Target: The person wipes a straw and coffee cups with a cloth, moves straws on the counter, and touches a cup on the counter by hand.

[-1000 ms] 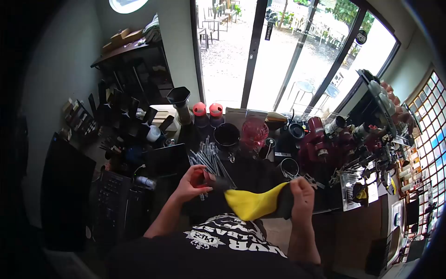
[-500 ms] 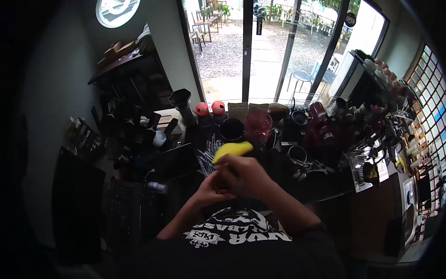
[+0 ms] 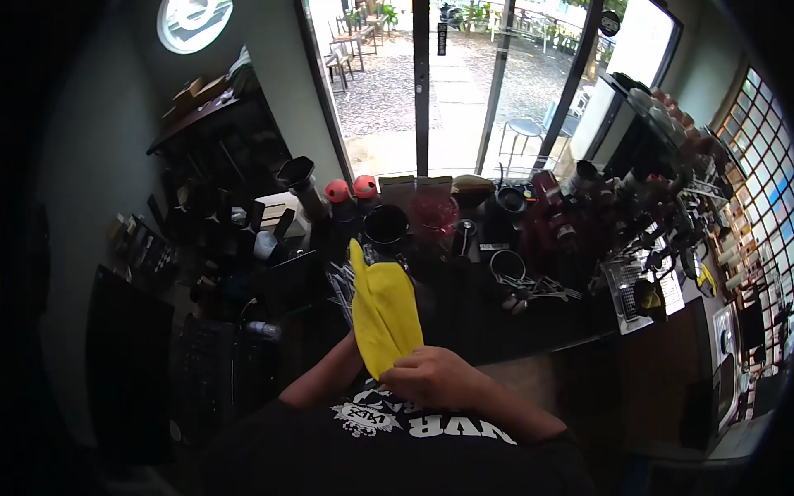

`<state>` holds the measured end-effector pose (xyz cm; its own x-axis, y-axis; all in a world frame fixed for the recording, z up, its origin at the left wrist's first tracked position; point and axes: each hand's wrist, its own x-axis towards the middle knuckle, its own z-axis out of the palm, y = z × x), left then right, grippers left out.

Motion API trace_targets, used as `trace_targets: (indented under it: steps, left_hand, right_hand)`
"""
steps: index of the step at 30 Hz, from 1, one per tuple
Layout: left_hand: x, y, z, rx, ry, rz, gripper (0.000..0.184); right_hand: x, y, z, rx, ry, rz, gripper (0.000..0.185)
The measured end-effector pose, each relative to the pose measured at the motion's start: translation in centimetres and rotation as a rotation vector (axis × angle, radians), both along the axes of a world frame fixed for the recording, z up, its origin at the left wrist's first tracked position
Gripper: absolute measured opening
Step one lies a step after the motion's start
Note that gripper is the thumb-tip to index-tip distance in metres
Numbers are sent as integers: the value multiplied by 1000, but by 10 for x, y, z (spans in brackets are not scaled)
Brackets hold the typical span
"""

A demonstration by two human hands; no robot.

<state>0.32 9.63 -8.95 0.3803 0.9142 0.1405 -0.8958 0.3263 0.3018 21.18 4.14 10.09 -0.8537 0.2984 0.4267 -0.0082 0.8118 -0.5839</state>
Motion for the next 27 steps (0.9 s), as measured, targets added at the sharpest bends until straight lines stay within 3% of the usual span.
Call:
trace_targets:
  steps: [3, 5, 6, 8, 9, 10, 11, 12, 14, 17, 20, 23, 25, 27]
  left_hand:
    - [12, 13, 2, -42, -148, -3, 46]
    - [5, 16, 17, 36, 408, 423, 32]
    - [8, 20, 32, 96, 177, 411, 36]
    - [8, 28, 16, 186, 920, 1044, 41]
    - [-5, 20, 14, 124, 1016, 979, 50]
    - [-3, 8, 35, 24, 850, 925, 54]
    - [-3, 0, 49, -71, 685, 866, 57]
    - [-10, -2, 38, -69, 774, 930, 59]
    - [0, -16, 52, -58, 794, 955, 62]
    - [20, -38, 73, -62, 825, 978, 67]
    - [38, -54, 79, 100, 915, 879, 77]
    - [61, -67, 113, 337, 821, 580, 84]
    - [81, -78, 136, 273, 846, 333, 84]
    - [99, -78, 127, 457, 1074, 340, 85]
  right_hand:
    - [20, -8, -1, -124, 5, -16, 12]
    - [39, -8, 2, -203, 4, -46, 9]
    - [53, -6, 5, -410, -12, -35, 8]
    - [88, 2, 5, -686, -10, -10, 9]
    - [109, 7, 2, -753, 9, 4, 10]
    - [123, 8, 2, -865, 91, -42, 13]
    - [130, 3, 8, -1029, 140, -209, 16]
    - [136, 0, 15, -1189, 190, -381, 18]
    - [143, 27, -5, -1051, 158, -301, 19]
    - [135, 40, -18, -1210, 241, -366, 19]
    - [126, 53, -25, -1321, 364, -477, 17]
    - [121, 73, -38, -1328, 395, -450, 13]
    - [117, 87, -52, -1300, 440, -442, 14]
    - [105, 88, -39, -1270, 387, -384, 15]
